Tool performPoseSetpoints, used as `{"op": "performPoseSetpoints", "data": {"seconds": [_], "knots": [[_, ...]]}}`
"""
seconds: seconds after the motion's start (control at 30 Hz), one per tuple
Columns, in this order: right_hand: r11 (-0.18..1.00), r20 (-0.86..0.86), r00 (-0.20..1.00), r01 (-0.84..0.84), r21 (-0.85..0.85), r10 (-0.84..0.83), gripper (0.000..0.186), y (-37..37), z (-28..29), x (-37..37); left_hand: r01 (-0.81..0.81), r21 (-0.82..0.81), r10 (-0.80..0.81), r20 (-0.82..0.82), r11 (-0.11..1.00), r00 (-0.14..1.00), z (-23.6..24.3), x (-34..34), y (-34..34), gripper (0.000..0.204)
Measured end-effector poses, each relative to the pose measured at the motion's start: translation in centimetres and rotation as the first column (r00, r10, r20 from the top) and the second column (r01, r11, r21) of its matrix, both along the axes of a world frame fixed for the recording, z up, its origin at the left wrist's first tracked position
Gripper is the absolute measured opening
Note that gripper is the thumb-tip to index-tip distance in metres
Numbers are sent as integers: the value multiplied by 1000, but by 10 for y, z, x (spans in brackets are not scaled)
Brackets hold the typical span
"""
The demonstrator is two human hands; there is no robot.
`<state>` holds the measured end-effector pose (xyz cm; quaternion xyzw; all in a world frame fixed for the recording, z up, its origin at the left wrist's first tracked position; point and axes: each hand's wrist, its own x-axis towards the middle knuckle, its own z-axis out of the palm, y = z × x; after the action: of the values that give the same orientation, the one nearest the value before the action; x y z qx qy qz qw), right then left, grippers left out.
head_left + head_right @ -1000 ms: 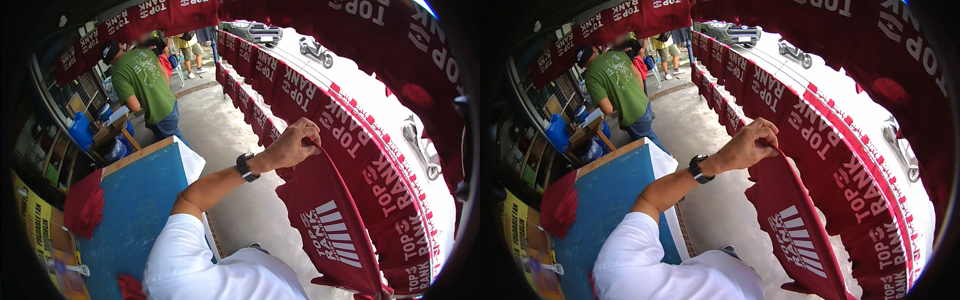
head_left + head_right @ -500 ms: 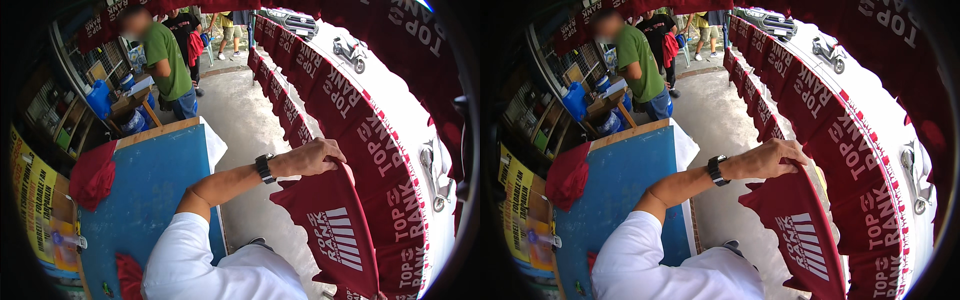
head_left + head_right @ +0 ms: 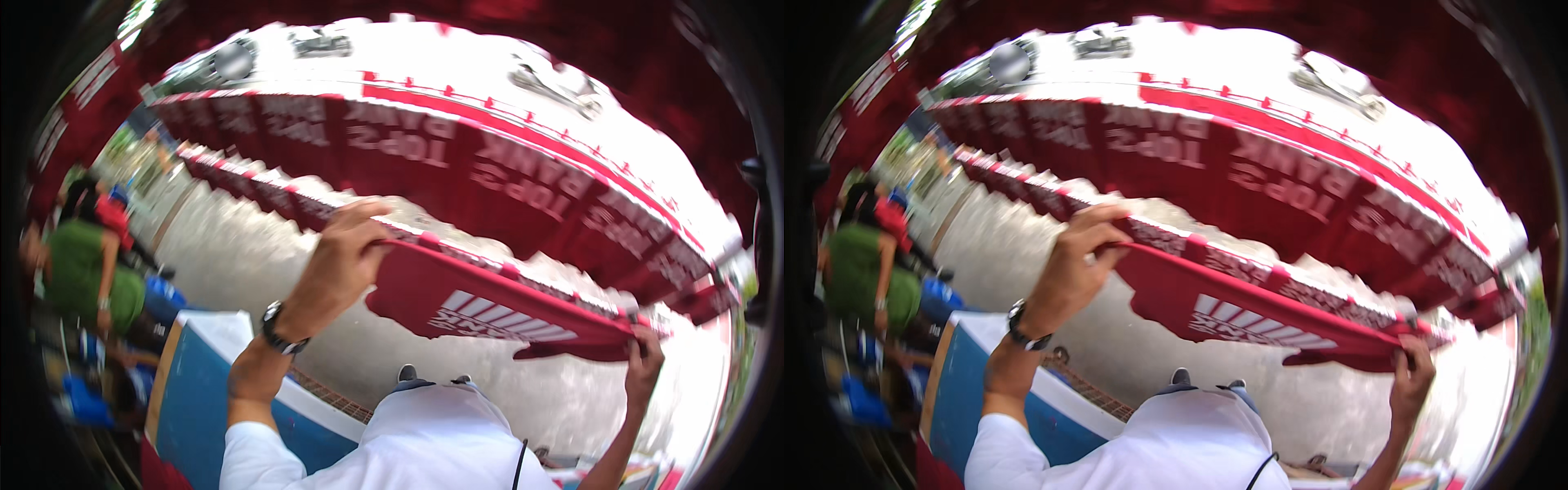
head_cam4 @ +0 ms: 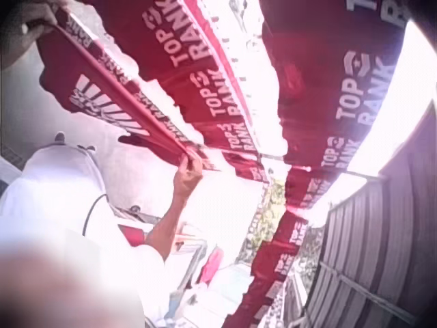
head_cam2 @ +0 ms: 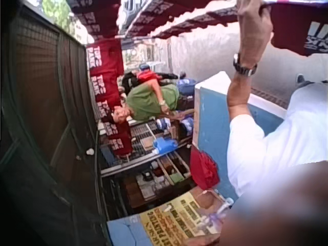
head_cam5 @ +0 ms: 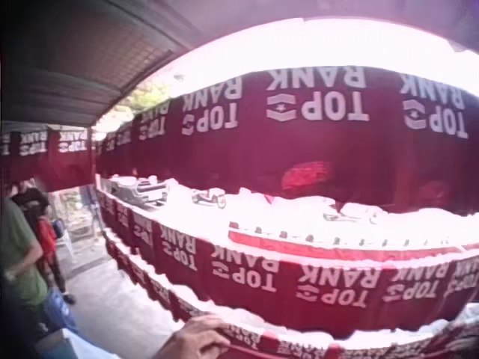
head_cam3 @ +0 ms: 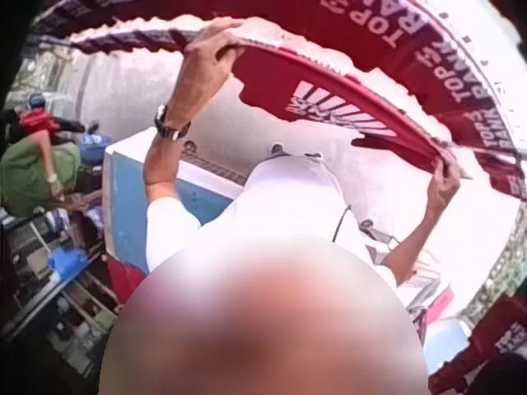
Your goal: The person uses a squeegee to apply white ink through a screen onto a red t-shirt laid on a table. After printing, the person lifts the shirt, inspects the printed logo, and hangs it on a drying rack. The person then picks up another red t-shirt, lays it on the table, and repeats the process.
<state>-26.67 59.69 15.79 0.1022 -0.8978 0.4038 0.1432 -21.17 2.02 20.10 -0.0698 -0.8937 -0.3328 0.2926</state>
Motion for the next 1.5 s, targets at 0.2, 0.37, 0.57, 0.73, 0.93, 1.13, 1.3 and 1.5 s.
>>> {"op": "performPoseSetpoints", "data": {"seconds": [0.2, 0.37, 0.57, 0.73, 0.93, 1.13, 1.3, 1.5], "knots": [[967, -75, 970, 238, 90, -232, 19, 50, 38, 31, 192, 49, -198, 233, 980, 952, 30, -44, 88, 4], [953, -121, 961, 264, 148, -247, 18, 126, 43, 38, 408, -101, -395, 122, 907, 910, 25, -91, 170, 17], [924, -142, 920, 377, 72, -364, 10, 247, 19, 47, 505, -73, -482, 209, 860, 851, 16, -120, 299, 12], [867, -196, 873, 476, 146, -446, 11, 345, 4, 62, 604, -43, -569, 286, 796, 771, 16, -139, 415, 9], [807, -146, 811, 582, 98, -567, 17, 458, -22, 86, 774, 5, -758, 206, 633, 619, 17, -163, 548, 6], [738, -52, 739, 673, 41, -672, 19, 553, -39, 107, 837, 203, -854, 246, 508, 459, 14, -199, 669, 6], [633, -21, 634, 773, 41, -773, 19, 621, -38, 117, 891, 255, -922, 203, 374, 329, -1, -236, 761, 8], [524, -27, 524, 851, 30, -851, 18, 707, -19, 123, 947, 231, -970, 150, 222, 191, -4, -274, 876, 9]]}}
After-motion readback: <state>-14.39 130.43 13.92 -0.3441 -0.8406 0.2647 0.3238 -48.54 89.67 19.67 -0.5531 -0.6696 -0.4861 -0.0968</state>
